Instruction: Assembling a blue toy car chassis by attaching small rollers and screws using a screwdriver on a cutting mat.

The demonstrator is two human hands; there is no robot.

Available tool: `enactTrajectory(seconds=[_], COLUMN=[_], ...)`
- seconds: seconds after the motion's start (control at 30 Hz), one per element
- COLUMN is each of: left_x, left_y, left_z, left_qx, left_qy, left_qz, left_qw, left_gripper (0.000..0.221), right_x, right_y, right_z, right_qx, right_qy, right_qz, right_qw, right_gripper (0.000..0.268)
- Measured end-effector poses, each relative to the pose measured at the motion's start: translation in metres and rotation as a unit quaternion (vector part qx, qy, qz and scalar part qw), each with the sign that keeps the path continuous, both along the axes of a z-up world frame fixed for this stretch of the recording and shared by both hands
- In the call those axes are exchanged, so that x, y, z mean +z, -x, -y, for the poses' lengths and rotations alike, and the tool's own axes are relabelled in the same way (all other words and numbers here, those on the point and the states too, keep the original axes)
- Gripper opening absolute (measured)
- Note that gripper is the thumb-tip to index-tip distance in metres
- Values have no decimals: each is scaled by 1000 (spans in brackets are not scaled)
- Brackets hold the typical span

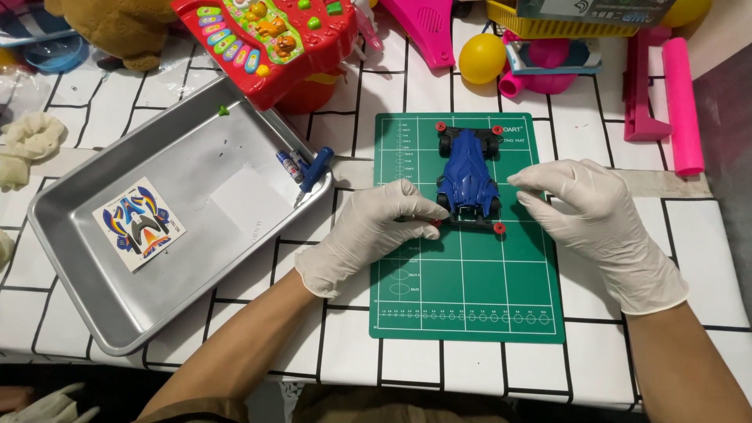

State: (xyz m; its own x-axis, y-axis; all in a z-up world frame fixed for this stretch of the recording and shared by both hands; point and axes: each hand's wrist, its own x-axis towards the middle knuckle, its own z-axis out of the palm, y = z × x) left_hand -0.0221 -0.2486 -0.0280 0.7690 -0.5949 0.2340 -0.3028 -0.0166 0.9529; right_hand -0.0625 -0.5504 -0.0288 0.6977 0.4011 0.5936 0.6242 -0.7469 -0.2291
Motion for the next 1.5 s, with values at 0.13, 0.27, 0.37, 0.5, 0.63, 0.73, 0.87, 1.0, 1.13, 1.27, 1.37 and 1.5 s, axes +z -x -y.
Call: enactTrajectory(seconds=[0.13,0.27,0.37,0.5,0.63,0.73,0.87,1.0,1.13,1.27,1.37,1.5], left_x=[-22,-27,-29,-28,-30,-36,-28,-35,-34,-31,-35,-36], left_y=[-13,-14,-16,-16,-18,-21,-18,-20,-24,-24,-24,-25], left_z=[1,3,3,4,3,3,2,3,-2,-4,-5,-6], left_qx=[-3,-5,-7,-7,-19,-7,-24,-35,-61,-59,-57,-67], left_qy=[-48,-52,-48,-68,-61,-67,-81,-76,-106,-152,-156,-130], left_qz=[138,113,116,118,105,166,104,97,114,124,131,127], left_qw=[989,992,992,991,992,984,991,992,986,979,977,981], left_gripper=[35,32,30,29,28,29,27,27,27,26,27,33], right_x=[3,3,3,3,2,2,3,4,7,5,4,6], right_y=[1,2,2,2,2,2,1,2,3,3,2,3], right_z=[-2,-2,-2,-2,0,0,1,0,-1,0,1,0], right_qx=[2,6,2,-6,-6,-4,-1,-4,2,-3,1,7], right_qy=[0,2,4,14,21,10,17,18,14,13,11,2], right_qz=[-7,-1,1,0,-1,-9,3,0,-5,4,6,-6], right_qw=[1000,1000,1000,1000,1000,1000,1000,1000,1000,1000,1000,1000], right_gripper=[24,22,21,21,23,22,23,22,23,22,21,20])
